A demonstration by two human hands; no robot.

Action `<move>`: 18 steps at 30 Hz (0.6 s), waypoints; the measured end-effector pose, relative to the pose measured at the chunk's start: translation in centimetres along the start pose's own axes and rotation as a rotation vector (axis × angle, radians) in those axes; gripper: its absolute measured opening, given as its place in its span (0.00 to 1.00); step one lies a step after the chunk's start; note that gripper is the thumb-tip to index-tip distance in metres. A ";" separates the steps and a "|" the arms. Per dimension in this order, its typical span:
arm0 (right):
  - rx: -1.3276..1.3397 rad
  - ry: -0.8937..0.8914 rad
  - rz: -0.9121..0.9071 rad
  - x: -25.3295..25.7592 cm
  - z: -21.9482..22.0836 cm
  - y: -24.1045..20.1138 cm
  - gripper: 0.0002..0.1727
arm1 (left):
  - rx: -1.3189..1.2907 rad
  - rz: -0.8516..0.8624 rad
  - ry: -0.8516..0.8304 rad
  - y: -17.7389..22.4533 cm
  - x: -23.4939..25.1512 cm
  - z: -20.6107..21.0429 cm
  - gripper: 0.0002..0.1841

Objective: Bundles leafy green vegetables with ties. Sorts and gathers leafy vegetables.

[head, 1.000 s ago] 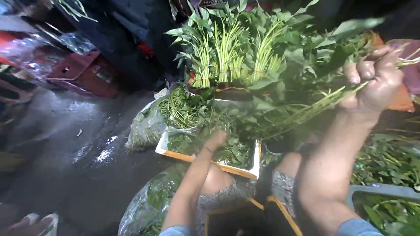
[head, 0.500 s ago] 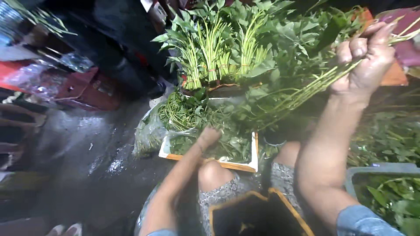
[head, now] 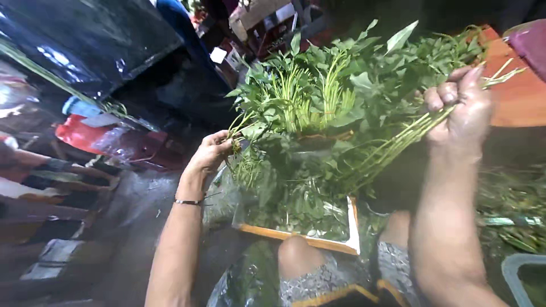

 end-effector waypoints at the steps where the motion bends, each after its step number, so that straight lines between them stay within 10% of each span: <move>1: 0.015 -0.183 -0.079 1.0 -0.6 0.7 0.22 | -0.106 -0.026 0.035 -0.3 -0.1 -0.2 0.14; 8: -0.037 -0.208 -0.074 0.8 1.9 1.8 0.22 | -0.773 -0.092 0.271 -2.2 0.0 -0.8 0.12; 14: -0.039 -0.206 -0.056 0.8 1.8 1.9 0.22 | -1.332 0.391 0.235 -4.0 -1.7 -3.2 0.16; 18: -0.057 -0.197 -0.047 1.1 1.3 1.7 0.24 | -1.428 0.551 0.651 -11.8 -5.4 -2.9 0.18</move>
Point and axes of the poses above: each hand's wrist, its own x-axis towards the middle knuckle, its own z-axis out of the palm, y = z × x, the point moved 8 cm from there along x, towards the middle knuckle, and after that the axes turned 1 degree about -y, right-handed, at the moved point
